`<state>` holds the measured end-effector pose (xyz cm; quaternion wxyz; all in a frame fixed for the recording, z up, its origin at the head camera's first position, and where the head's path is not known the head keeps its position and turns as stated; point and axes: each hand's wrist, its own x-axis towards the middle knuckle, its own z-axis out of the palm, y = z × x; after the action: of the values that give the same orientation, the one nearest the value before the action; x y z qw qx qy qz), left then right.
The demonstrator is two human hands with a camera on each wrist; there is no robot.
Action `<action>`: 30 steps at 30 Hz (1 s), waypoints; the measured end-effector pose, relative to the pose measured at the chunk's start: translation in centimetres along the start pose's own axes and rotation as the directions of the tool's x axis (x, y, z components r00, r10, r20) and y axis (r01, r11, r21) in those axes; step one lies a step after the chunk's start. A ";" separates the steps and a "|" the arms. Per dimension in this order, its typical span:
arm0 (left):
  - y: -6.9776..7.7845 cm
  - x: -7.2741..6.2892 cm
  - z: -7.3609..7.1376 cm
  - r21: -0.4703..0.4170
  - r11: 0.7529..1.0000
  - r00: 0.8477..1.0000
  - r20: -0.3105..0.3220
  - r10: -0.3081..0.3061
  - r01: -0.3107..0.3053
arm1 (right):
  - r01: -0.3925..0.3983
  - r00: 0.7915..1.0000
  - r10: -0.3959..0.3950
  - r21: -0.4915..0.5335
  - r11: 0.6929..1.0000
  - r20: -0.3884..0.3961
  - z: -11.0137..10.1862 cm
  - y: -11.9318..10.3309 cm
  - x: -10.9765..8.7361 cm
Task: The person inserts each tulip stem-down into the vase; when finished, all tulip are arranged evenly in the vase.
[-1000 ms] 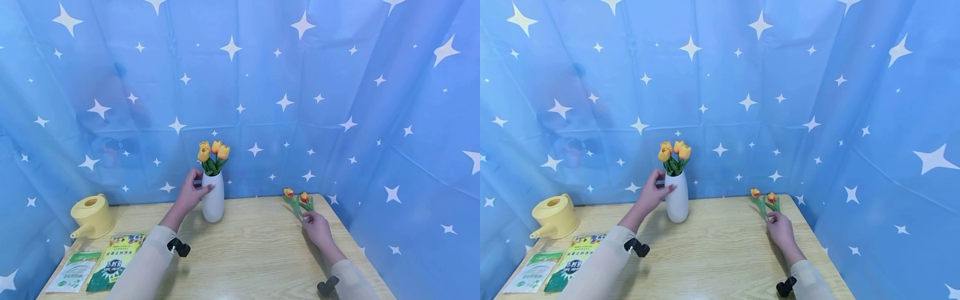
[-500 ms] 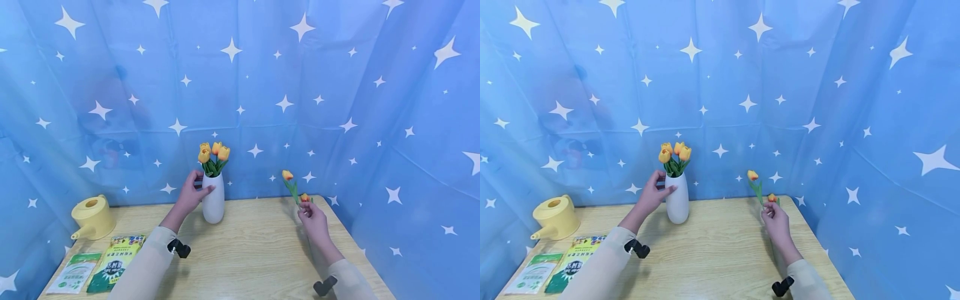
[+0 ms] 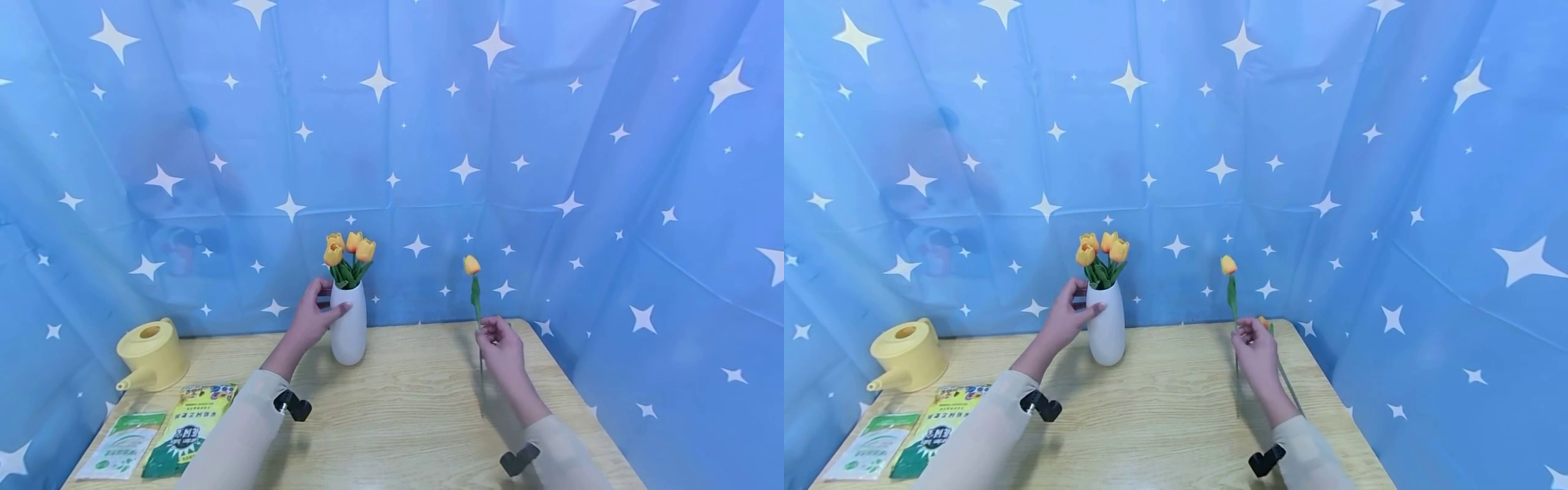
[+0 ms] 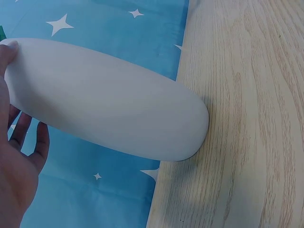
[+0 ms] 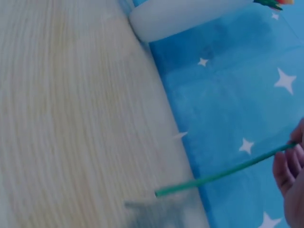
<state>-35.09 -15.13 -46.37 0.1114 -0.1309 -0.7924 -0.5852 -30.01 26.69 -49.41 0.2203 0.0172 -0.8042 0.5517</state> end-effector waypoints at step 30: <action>0.3 0.0 0.0 0.003 1.000 1.000 0.007 -0.029 0.029 | 0.073 0.993 -0.095 0.249 0.966 0.076 4.3 -5.2 1.2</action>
<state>-34.98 -15.08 -46.08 0.1006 -0.1214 -0.7956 -0.5850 -31.17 21.08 -45.66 0.2041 0.1025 -0.7373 0.6358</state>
